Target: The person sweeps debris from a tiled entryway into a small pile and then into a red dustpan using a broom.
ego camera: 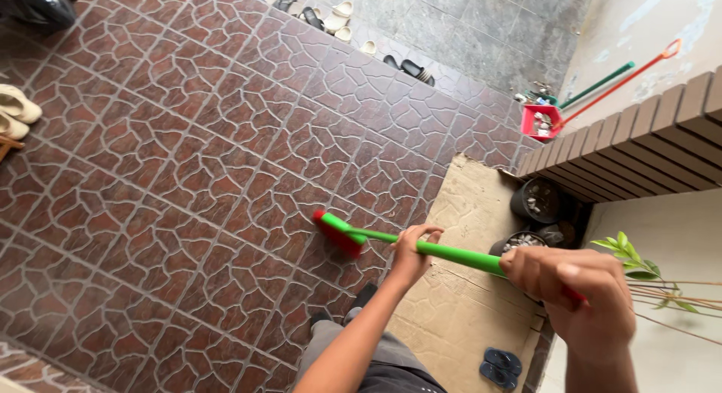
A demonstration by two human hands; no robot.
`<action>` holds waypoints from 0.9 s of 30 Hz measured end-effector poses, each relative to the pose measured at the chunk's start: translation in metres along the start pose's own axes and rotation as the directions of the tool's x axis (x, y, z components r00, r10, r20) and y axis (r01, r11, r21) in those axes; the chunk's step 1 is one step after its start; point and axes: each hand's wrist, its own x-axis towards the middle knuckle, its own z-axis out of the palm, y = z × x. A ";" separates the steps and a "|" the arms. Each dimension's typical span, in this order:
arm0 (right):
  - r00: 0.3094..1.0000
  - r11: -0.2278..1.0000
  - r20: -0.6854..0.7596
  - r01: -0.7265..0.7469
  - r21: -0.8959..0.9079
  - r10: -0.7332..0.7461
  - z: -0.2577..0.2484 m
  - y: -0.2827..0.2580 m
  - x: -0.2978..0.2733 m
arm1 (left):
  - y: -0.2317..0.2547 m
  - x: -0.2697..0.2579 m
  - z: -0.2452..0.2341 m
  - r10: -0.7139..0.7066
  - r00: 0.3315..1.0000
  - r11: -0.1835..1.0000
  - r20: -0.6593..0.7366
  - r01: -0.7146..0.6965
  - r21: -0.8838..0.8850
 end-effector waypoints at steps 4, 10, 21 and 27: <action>0.996 0.994 0.037 0.086 -0.062 -0.084 -0.009 -0.018 -0.008 | 0.028 0.006 -0.008 -0.042 0.995 0.997 0.087 0.047 -0.056; 0.988 0.970 0.100 0.096 0.223 -0.121 -0.095 -0.019 -0.029 | 0.064 -0.020 -0.026 0.048 0.981 0.985 0.190 -0.078 0.154; 0.962 0.960 -0.229 -0.082 0.267 0.146 -0.040 0.122 0.002 | -0.076 -0.061 -0.111 -0.352 0.920 0.854 0.169 0.242 0.461; 0.945 0.791 0.071 -0.307 0.528 0.320 0.000 0.178 -0.007 | -0.170 -0.082 -0.103 -0.322 0.946 0.852 -0.032 0.304 0.426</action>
